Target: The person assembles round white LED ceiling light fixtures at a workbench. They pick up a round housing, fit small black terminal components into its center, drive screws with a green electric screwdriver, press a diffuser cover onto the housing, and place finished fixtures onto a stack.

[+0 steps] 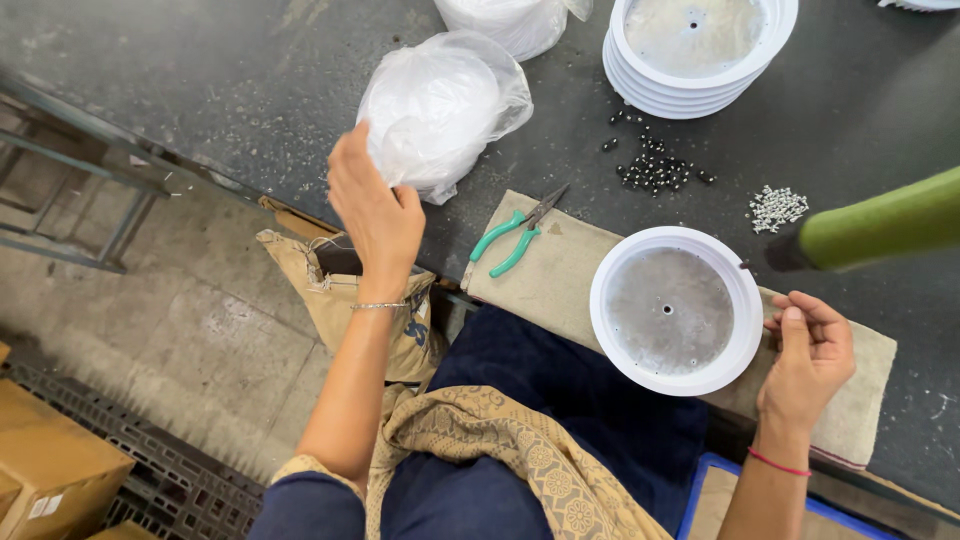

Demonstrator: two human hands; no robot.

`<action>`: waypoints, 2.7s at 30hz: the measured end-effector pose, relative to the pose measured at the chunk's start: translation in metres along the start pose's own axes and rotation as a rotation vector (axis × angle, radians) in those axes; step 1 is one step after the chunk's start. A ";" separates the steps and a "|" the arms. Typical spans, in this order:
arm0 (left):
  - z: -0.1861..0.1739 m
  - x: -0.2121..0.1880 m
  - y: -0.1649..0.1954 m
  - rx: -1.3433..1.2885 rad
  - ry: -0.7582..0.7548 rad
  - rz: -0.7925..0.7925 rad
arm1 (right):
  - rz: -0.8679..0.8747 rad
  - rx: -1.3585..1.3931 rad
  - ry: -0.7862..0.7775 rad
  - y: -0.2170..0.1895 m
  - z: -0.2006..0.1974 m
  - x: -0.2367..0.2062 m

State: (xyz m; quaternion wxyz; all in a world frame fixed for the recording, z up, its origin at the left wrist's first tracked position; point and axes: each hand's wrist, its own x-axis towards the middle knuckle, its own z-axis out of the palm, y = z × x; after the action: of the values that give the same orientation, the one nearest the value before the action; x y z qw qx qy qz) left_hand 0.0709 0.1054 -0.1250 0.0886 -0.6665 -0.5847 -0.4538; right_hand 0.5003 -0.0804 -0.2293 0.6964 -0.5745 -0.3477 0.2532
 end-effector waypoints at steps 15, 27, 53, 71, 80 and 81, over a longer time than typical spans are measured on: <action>0.074 0.051 -0.009 -0.010 -0.532 0.196 | -0.028 0.003 0.006 -0.007 0.003 -0.002; 0.034 0.061 0.008 -0.024 -0.316 0.426 | -0.007 -0.001 0.016 -0.006 0.002 -0.002; -0.030 -0.048 0.062 -1.365 -0.712 -0.480 | -0.056 -0.053 -0.353 -0.112 0.108 -0.085; -0.084 -0.037 0.109 -0.960 -0.606 -0.054 | -0.105 -0.285 -0.203 -0.151 0.072 -0.103; -0.064 -0.043 0.126 -0.813 -0.971 -0.156 | 0.168 -0.212 -0.069 -0.129 0.040 -0.100; -0.061 -0.045 0.127 -0.822 -0.976 -0.155 | 0.179 -0.202 -0.066 -0.127 0.039 -0.099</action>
State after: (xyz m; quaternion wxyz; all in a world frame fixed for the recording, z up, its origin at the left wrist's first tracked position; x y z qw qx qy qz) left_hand 0.1535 -0.0039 -0.0699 -0.4835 -0.7316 -0.3827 -0.2907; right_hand 0.4018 -0.1580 -0.1210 0.5979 -0.6617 -0.3413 0.2969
